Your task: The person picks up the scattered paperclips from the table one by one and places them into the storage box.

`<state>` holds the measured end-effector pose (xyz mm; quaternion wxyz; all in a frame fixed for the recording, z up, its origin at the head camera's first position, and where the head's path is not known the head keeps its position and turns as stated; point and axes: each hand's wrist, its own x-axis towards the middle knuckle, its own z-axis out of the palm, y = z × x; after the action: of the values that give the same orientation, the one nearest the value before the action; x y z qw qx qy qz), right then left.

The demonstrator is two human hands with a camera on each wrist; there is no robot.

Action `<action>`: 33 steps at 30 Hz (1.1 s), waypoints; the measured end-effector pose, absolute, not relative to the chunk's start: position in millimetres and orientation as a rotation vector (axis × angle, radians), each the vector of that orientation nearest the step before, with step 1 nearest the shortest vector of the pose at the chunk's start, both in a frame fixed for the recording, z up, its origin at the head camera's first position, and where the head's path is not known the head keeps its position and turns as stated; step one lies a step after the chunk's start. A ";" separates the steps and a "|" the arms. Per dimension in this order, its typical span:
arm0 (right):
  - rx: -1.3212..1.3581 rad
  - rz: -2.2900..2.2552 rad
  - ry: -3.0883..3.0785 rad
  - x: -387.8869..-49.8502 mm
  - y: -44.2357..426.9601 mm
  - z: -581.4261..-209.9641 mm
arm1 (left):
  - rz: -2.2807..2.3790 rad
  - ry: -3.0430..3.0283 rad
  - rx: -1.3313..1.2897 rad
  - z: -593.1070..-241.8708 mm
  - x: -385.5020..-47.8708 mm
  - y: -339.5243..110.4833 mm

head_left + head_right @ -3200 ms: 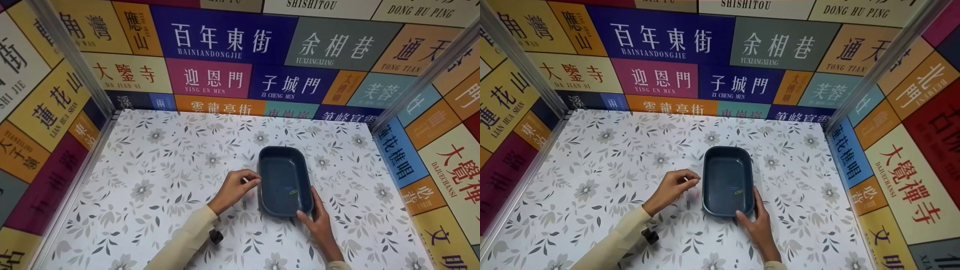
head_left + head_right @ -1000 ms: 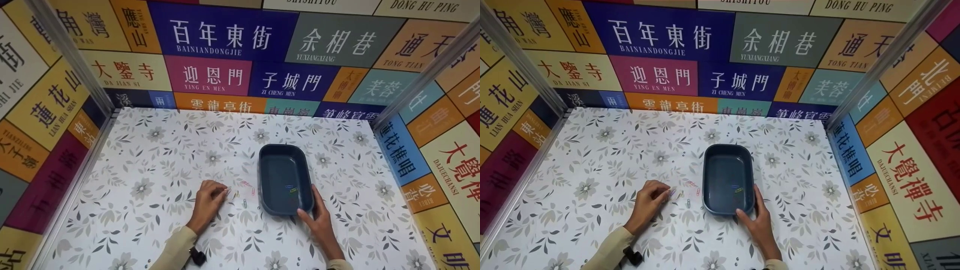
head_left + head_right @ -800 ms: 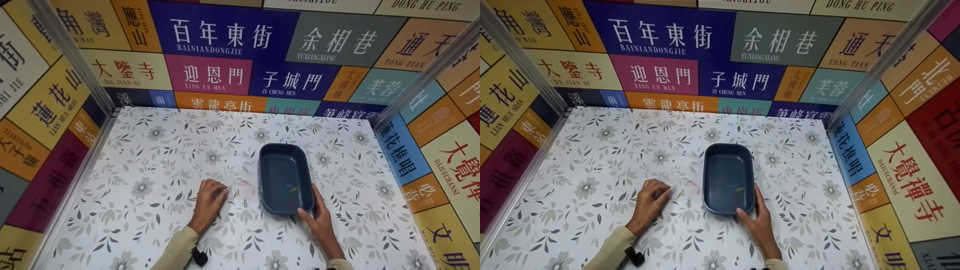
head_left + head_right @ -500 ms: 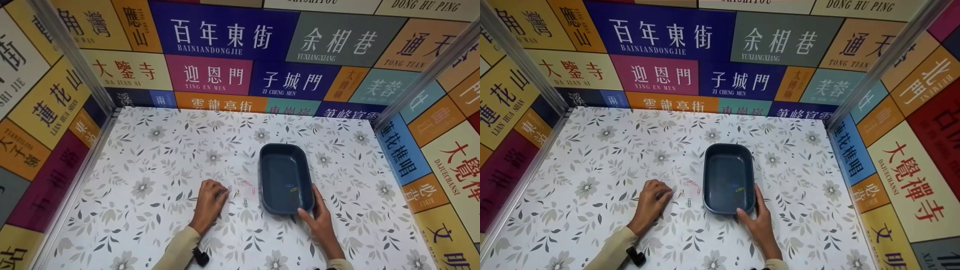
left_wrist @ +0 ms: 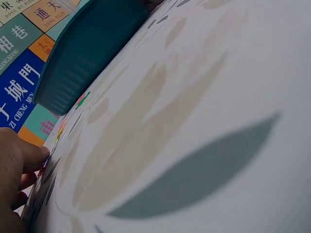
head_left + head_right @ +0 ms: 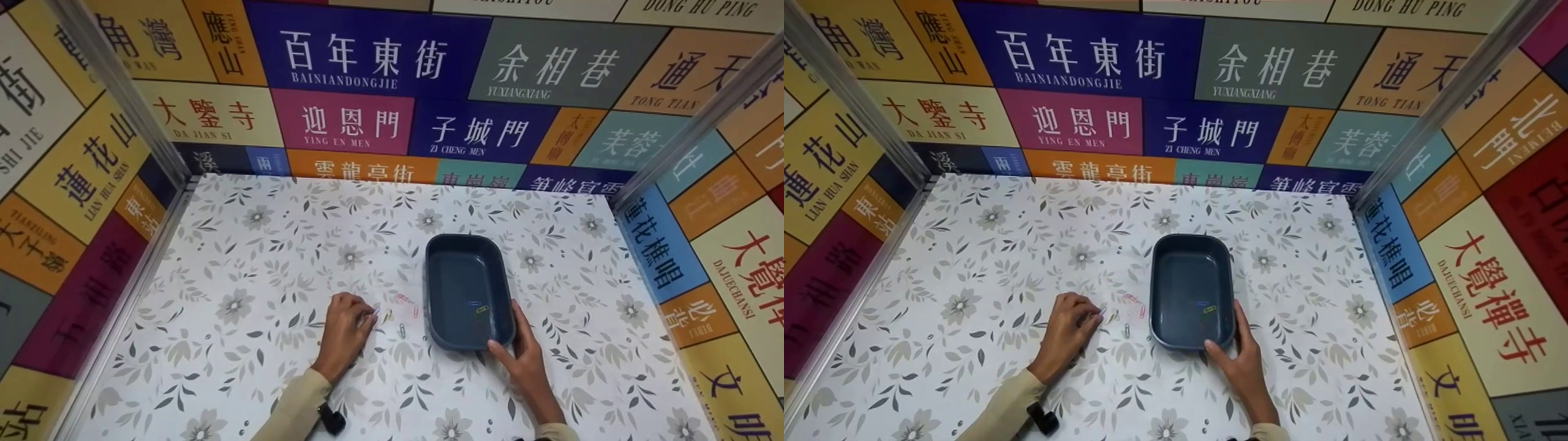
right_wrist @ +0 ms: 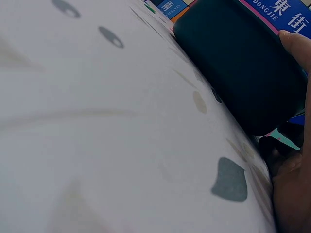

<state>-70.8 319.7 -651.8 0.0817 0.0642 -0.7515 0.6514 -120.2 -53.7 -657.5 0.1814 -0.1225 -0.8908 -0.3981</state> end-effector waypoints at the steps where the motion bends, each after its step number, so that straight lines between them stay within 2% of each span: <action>1: 0.192 1.947 -2.243 -71.0 319.7 -651.9 | -1.113 -2.514 -0.345 -657.7 -120.3 -53.4; 33: 0.167 1.919 -2.285 -70.4 320.8 -651.4 | -1.074 -2.458 -0.334 -659.3 -123.3 -51.8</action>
<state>-70.4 320.8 -651.4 0.0763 0.0558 -0.7623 0.6403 -123.3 -51.8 -659.3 0.2177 -0.1205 -0.8875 -0.3879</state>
